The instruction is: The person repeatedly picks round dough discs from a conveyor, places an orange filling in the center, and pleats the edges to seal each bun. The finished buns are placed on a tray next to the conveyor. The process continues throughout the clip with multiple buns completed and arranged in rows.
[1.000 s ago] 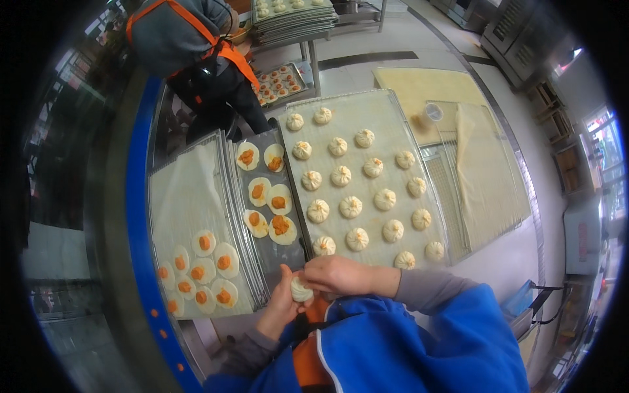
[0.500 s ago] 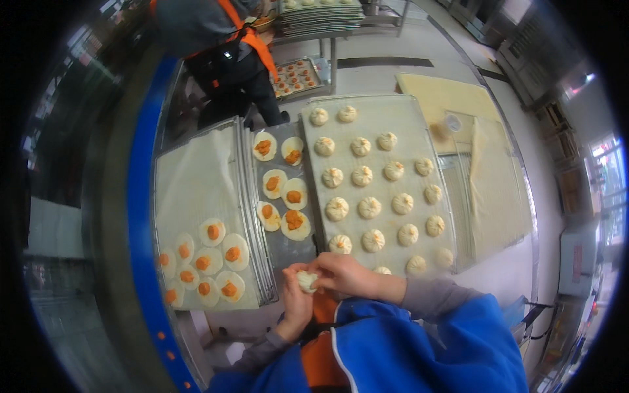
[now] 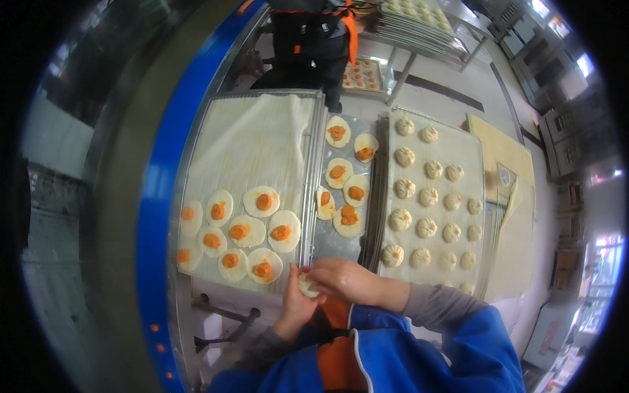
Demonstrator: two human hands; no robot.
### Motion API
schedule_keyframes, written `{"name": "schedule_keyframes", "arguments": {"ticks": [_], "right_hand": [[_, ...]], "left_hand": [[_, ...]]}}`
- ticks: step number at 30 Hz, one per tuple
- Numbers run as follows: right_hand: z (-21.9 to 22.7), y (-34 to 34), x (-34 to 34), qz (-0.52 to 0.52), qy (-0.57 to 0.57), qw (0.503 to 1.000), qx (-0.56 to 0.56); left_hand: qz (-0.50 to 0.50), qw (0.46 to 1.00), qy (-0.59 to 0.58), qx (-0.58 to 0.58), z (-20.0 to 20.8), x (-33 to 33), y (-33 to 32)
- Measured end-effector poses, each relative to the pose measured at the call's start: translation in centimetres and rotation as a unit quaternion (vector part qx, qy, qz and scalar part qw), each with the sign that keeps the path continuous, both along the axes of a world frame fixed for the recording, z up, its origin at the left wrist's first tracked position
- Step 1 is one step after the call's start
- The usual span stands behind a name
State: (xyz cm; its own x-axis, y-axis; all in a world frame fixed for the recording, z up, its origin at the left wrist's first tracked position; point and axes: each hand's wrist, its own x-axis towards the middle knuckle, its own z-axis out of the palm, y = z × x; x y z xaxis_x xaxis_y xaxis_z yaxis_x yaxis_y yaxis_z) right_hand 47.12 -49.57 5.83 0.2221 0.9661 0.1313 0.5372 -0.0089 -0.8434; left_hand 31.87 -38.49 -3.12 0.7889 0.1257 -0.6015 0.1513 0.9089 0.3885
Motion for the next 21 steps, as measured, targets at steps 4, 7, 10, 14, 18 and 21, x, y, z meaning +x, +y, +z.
{"name": "schedule_keyframes", "arguments": {"ticks": [4, 7, 10, 14, 18, 21], "right_hand": [[-0.6, 2.5, -0.1, 0.105, -0.034, 0.994, -0.015], [-1.9, 3.7, -0.5, 0.123, -0.04, 0.991, -0.022], [-4.1, 5.5, -0.4, 0.019, 0.057, 0.994, -0.086], [-8.0, 8.6, 2.9, -0.175, 0.039, 0.974, -0.138], [-10.5, 9.9, 3.9, -0.148, -0.027, 0.979, -0.14], [-11.1, 9.9, 3.9, -0.145, -0.024, 0.982, -0.116]], "left_hand": [[0.013, 0.993, 0.043, -0.105, -1.0, -1.6, 1.4], [0.035, 0.987, 0.049, -0.149, -2.1, -2.2, 2.0], [0.068, 0.99, -0.022, -0.124, -2.8, -3.2, 3.0], [0.045, 0.991, -0.081, -0.099, -2.5, -4.4, 4.2], [0.042, 0.994, -0.046, -0.089, -1.5, -5.0, 4.4], [0.048, 0.995, -0.028, -0.079, -1.0, -5.0, 4.5]]}}
